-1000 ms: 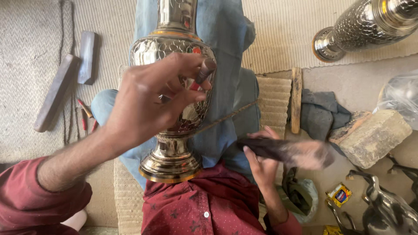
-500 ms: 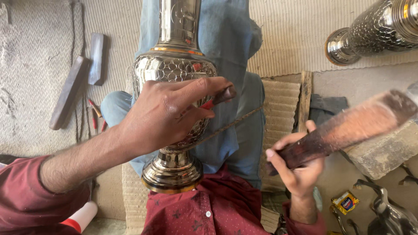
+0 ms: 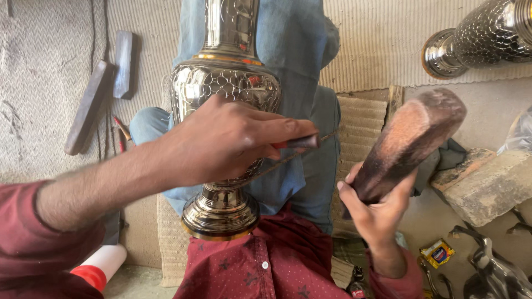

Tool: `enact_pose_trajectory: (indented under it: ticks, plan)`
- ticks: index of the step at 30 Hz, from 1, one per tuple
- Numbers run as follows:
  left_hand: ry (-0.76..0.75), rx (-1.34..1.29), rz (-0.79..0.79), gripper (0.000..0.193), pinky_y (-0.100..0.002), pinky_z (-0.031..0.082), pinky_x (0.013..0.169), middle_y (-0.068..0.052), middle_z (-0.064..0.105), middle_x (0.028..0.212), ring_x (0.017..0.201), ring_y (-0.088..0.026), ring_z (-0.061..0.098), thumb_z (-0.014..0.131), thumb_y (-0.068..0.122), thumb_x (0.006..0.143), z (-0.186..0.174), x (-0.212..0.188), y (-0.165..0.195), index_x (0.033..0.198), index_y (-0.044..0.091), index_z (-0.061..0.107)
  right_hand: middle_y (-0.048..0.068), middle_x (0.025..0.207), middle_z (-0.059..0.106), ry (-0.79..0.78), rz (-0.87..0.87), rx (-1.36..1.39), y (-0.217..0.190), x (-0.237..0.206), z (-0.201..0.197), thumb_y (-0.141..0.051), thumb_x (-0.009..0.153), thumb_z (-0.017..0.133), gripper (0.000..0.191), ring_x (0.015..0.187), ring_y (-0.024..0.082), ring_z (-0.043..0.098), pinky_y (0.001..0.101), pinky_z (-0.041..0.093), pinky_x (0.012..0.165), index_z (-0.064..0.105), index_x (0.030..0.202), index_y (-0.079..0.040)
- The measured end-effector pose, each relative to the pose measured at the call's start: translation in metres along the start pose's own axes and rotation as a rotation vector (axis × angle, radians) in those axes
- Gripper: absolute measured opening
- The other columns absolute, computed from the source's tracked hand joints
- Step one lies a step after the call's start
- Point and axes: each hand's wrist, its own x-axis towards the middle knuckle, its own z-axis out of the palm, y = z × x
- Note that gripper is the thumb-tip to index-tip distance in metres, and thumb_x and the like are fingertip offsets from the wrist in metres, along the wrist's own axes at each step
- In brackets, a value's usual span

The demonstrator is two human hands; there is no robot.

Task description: The person sits cross-legged on the floor with a silver-plated brass vase on their lap, holds a small punch against the vase surface, and repeatedly strikes the punch with a wooden mallet to emboss decorative patterns. Near the end they rub the punch on a whetstone block.

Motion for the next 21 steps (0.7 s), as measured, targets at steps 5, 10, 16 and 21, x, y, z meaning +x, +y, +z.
enact_pose_trajectory:
  ticks: [5,10,16,21]
  plan:
    - [-0.103,-0.071,0.155,0.052,-0.037,0.062,0.066,-0.005,0.078,0.114,0.084,-0.021,0.078,0.077,0.018,0.081,-0.005,0.013,-0.004,0.133,0.015,0.068,0.006,0.09,0.07,0.025,0.039,-0.177,0.024,-0.036,0.012,0.006,0.082,0.075,0.037,0.08,0.013,0.07,0.0287,0.057,0.076,0.055,0.113,0.002]
    - [-0.321,-0.163,0.153,0.052,-0.034,0.061,0.06,-0.003,0.08,0.101,0.08,-0.017,0.078,0.073,0.018,0.083,-0.007,0.027,-0.005,0.133,0.018,0.066,0.005,0.094,0.068,0.117,0.04,0.013,0.045,-0.059,0.022,0.006,0.085,0.074,0.039,0.084,0.013,0.068,0.0285,0.059,0.079,0.05,0.116,0.002]
    - [-0.533,-0.24,0.111,0.052,-0.033,0.056,0.05,-0.001,0.08,0.097,0.069,-0.011,0.077,0.069,0.014,0.086,-0.013,0.038,-0.003,0.137,0.024,0.064,0.006,0.1,0.064,0.185,-0.028,0.154,0.054,-0.075,0.032,0.007,0.085,0.074,0.05,0.09,0.013,0.065,0.0282,0.058,0.08,0.045,0.127,0.004]
    - [-0.62,-0.294,0.125,0.055,-0.034,0.056,0.049,-0.002,0.08,0.101,0.066,-0.013,0.076,0.067,0.012,0.087,-0.012,0.04,-0.006,0.141,0.024,0.063,0.016,0.09,0.062,0.162,-0.19,-0.353,0.056,-0.076,0.03,0.001,0.075,0.079,0.059,0.078,0.022,0.063,0.0343,0.052,0.07,0.048,0.125,0.006]
